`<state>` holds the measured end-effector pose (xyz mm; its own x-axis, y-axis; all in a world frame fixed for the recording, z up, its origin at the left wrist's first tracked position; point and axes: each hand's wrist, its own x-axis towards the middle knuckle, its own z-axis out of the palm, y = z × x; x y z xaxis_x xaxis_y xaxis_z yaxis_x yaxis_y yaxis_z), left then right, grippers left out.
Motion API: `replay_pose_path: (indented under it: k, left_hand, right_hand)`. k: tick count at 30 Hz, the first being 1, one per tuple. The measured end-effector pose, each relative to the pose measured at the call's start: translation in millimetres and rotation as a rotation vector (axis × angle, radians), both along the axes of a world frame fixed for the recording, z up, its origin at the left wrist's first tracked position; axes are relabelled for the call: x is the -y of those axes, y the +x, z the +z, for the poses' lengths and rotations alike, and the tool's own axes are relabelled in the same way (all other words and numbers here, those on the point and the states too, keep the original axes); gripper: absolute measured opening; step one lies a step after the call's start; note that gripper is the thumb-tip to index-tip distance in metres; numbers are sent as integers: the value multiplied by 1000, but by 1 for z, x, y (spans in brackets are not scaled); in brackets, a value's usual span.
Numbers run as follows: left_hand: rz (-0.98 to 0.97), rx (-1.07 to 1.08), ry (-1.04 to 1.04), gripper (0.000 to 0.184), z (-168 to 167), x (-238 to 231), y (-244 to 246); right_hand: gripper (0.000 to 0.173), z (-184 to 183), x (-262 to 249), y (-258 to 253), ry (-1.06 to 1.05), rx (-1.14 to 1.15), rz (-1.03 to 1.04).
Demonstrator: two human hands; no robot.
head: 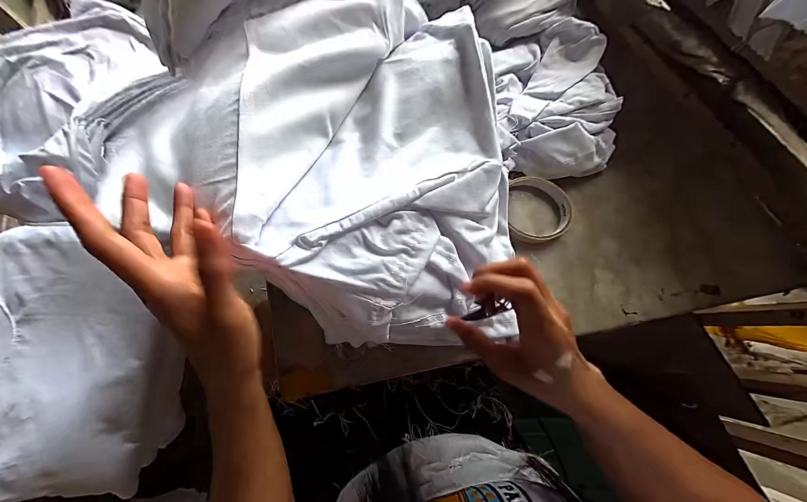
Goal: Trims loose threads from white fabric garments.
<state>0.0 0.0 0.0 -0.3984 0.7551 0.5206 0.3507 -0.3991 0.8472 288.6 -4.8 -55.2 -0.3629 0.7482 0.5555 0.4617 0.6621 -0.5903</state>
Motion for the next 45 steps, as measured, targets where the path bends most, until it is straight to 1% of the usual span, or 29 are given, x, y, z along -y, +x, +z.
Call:
replay_pose_path:
  k: [1, 3, 5, 6, 7, 8, 10, 11, 12, 13, 14, 16, 17, 18, 19, 21, 22, 23, 24, 25, 26, 27, 29, 31, 33, 35, 38, 42, 45]
  left_hand:
    - [-19, -141, 25, 85, -9, 11, 15]
    - [-50, -433, 19, 74, -37, 26, 49]
    - [13, -710, 64, 44, -68, 21, 74]
    - [40, -756, 105, 28, -77, 19, 78]
    - [31, -694, 160, 19, -78, 22, 78]
    - [-10, -582, 226, 16, -72, 28, 76]
    - [-76, -421, 313, 10, -57, 48, 71]
    - [-51, -414, 320, 11, -52, 55, 70]
    - [12, -440, 309, 13, -48, 59, 69]
    - [84, -476, 286, 17, -46, 61, 68]
    - [163, -492, 269, 21, -44, 61, 63]
    - [300, -431, 231, 25, -40, 57, 50]
    - [298, -368, 215, 24, -38, 54, 50]
    - [213, -251, 201, 18, -38, 54, 54]
    - [48, -51, 169, 12, -37, 54, 61]
    - [-335, 609, 100, 20, -35, 54, 74]
    - [-432, 919, 83, 21, -36, 54, 77]
    - [-485, 1103, 78, 24, -38, 54, 78]
    - [-531, 1138, 93, 31, -41, 55, 76]
    - [-544, 1051, 116, 39, -44, 58, 74]
    - [-492, 911, 138, 43, -46, 61, 74]
    - [-384, 777, 155, 40, -46, 63, 74]
    - [-215, 632, 209, 23, -47, 66, 73]
    - [-193, 615, 232, 11, -45, 73, 71]
    - [-220, 662, 221, 10, -41, 82, 71]
    - [-235, 698, 189, 11, -38, 88, 72]
    - [-252, 579, 156, 11, -36, 94, 76]
    - [-172, 368, 134, 11, -37, 94, 85]
    - [-178, 313, 147, 10, -38, 93, 82]
  right_hand:
    - [29, -3, -8, 1, -16, 1, -39]
    - [35, -1, -25, -4, -41, 17, -102]
    - [38, 5, -42, -17, -6, 84, -105]
    - [36, 6, -48, -22, 31, 97, -75]
    - [32, 7, -51, -25, 78, 80, -39]
    - [22, 11, -49, -26, 146, 26, -3]
    - [8, 28, -24, -21, 230, -75, 99]
    - [5, 38, -6, -19, 252, -94, 135]
    - [2, 47, 10, -20, 273, -106, 160]
    - [6, 53, 21, -23, 308, -99, 193]
    - [8, 56, 26, -25, 356, -59, 237]
    - [11, 59, 19, -30, 395, -29, 275]
    - [12, 59, 12, -34, 375, -51, 263]
    - [14, 56, 4, -38, 327, -78, 223]
    - [14, 51, -7, -44, 275, -81, 153]
    - [9, 32, -35, -64, 178, -31, 2]
    - [9, 24, -43, -73, 109, 29, -45]
    - [12, 20, -45, -79, 48, 73, -75]
    - [16, 20, -41, -81, 33, 79, -99]
    - [21, 22, -32, -80, 28, 61, -103]
    - [28, 25, -19, -76, 15, 33, -88]
    - [33, 27, -4, -72, -10, 7, -45]
    - [29, 24, 23, -67, -60, -43, 71]
    - [25, 19, 39, -66, -83, -64, 168]
    - [23, 15, 48, -66, -116, -91, 249]
    - [21, 14, 52, -68, -135, -95, 273]
    - [15, 15, 50, -77, -81, -84, 221]
    - [14, 23, 45, -87, -15, -102, 186]
    - [15, 25, 42, -86, -6, -79, 177]
